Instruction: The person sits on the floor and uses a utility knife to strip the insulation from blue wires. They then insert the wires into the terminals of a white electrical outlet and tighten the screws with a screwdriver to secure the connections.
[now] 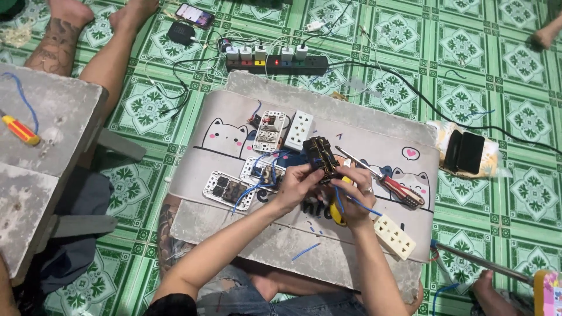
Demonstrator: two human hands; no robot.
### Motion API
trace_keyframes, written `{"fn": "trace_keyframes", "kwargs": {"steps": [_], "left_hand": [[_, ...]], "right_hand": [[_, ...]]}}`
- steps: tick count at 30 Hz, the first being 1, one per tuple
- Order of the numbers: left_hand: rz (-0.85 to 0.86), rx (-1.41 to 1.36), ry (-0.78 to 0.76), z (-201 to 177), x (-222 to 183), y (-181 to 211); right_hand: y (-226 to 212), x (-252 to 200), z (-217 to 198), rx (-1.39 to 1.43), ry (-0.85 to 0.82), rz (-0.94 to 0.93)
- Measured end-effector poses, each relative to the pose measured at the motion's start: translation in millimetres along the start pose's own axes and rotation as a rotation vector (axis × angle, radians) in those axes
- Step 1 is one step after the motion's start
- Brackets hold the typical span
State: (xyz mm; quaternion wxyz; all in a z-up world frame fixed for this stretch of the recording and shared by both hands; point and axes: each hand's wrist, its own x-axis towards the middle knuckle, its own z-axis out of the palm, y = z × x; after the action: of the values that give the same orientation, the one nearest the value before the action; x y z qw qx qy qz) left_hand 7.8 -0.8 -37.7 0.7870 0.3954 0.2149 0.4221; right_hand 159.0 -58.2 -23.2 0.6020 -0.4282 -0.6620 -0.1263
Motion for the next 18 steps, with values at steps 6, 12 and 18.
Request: {"fn": "trace_keyframes", "kwargs": {"steps": [6,12,18], "left_hand": [[0.004,-0.046,0.067,-3,5,-8],[0.091,0.041,0.103,11,-1,20],[0.107,0.047,0.136,18,-5,32]], "right_hand": [[-1,-1,3,0.038,0.068,0.088],[-13,6,8,0.113,0.116,0.214],[-4,-7,8,0.271,0.097,0.464]]}}
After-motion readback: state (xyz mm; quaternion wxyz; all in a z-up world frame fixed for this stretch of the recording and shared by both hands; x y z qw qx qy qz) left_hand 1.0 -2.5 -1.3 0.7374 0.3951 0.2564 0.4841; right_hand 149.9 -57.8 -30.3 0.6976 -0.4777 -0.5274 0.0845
